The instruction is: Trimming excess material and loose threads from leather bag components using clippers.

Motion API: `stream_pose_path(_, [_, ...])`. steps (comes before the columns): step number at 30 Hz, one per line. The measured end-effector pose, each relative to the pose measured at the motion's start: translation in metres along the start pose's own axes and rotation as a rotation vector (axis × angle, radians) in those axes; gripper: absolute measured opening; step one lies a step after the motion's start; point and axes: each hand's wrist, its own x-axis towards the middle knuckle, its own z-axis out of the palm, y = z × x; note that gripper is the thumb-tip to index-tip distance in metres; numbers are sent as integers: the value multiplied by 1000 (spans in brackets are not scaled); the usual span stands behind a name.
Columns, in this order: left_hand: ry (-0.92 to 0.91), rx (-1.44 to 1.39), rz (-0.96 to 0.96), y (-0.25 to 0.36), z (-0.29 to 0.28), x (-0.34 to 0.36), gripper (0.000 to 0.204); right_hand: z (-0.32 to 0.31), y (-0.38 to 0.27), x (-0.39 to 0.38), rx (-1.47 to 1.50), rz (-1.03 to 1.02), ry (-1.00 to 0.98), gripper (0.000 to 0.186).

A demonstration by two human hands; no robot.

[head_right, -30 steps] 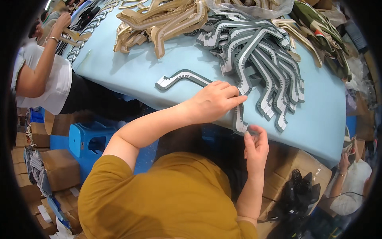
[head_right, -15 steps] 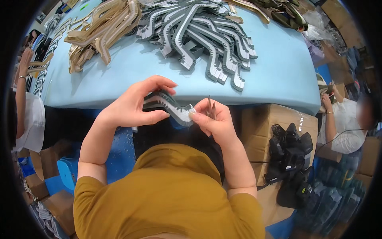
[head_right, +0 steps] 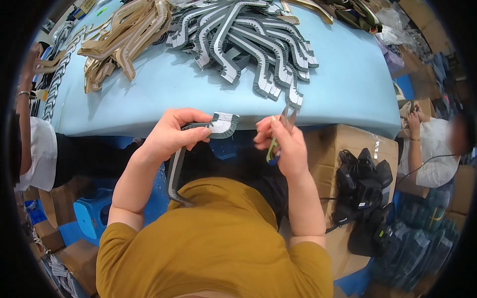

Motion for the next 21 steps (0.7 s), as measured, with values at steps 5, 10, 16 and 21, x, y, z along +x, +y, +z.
stream_pose_path(5, [2,-136,17,-4,0,-3,26,4,-18,-19,-876,-314,-44,24])
stream_pose_path(10, [18,-113,-1,-3,3,-8,26,20,-39,-16,-1166,-612,-210,26])
stream_pose_path(16, [4,-142,-41,0,5,-12,26,28,-36,-13,-1160,-745,-189,37])
stream_pose_path(21, [-10,-135,-54,-2,6,-13,26,31,-34,-13,-1152,-767,-209,40])
